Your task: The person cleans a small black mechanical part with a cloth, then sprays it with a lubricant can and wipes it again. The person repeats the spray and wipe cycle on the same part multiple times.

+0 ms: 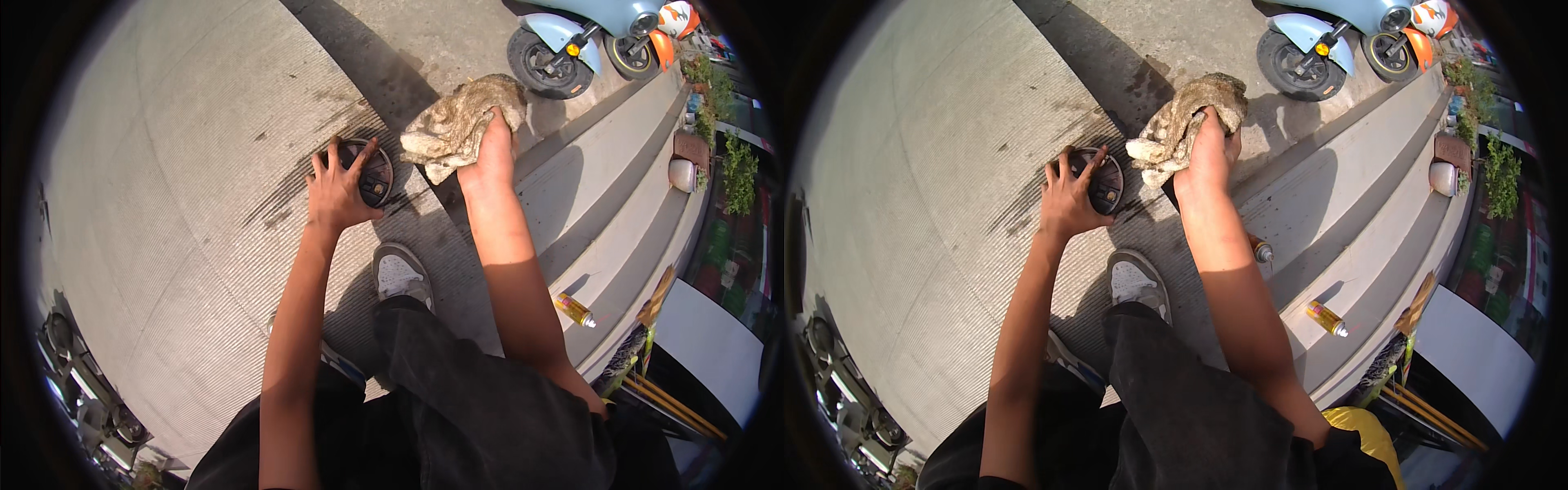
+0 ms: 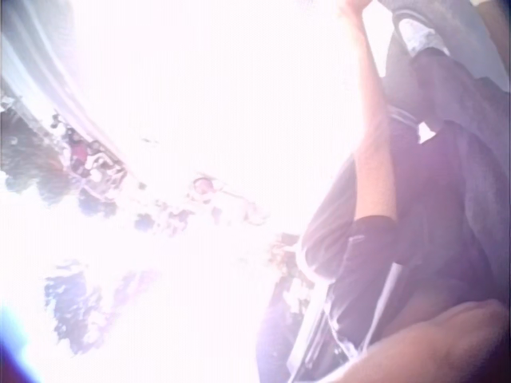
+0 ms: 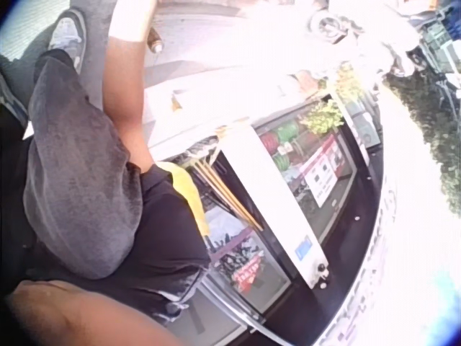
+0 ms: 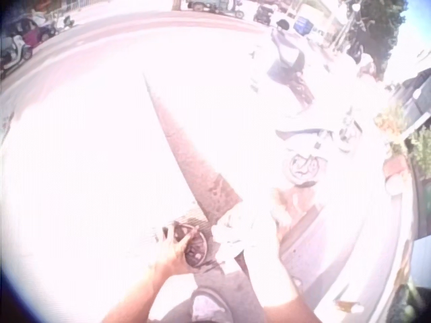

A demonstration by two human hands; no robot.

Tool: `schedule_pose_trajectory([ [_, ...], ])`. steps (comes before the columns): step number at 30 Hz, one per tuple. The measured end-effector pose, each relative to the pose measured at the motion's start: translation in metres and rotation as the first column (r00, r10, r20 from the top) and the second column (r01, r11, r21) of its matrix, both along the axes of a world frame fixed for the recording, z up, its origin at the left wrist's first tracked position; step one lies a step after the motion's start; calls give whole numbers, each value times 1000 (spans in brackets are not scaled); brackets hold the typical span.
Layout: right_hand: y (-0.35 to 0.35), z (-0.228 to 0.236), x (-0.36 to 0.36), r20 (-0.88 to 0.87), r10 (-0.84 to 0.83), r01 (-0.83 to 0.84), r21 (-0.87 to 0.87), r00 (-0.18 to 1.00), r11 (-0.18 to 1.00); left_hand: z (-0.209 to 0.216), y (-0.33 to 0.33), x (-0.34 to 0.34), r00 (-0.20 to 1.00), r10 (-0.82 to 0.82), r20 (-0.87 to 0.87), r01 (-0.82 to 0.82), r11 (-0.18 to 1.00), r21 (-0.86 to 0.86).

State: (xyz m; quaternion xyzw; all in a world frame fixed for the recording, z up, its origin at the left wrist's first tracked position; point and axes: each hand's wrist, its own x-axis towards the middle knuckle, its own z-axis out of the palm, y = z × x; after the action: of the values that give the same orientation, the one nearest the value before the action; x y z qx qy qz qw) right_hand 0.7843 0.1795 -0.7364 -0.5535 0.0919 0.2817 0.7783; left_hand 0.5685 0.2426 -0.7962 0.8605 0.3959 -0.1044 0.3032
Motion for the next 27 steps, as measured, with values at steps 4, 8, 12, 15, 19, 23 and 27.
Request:
schedule_pose_trajectory([
  [4,-15,-19,5,-46,-30,30,0,998,1000,-1,-3,0,996,71,58,-73,996,41],
  [8,-18,-24,6,-5,-41,41,-60,999,997,-15,-22,-18,799,433,416,-357,900,-251],
  [12,-15,-17,-7,107,68,-55,-122,992,991,-11,-41,-17,431,744,511,-416,666,-620],
  [15,-17,-37,-20,181,302,-284,-120,936,951,-9,-51,-15,327,826,459,-442,563,-699],
  [19,-6,-46,-57,157,570,-550,-155,807,821,-3,-56,-15,247,849,467,-407,528,-745],
  [23,-4,-67,-75,67,632,-618,-157,772,771,-23,-60,-18,446,715,539,-497,698,-515],
  [27,-14,-68,-81,-27,627,-627,-45,779,778,-30,-49,-36,669,560,489,-412,827,-383],
])
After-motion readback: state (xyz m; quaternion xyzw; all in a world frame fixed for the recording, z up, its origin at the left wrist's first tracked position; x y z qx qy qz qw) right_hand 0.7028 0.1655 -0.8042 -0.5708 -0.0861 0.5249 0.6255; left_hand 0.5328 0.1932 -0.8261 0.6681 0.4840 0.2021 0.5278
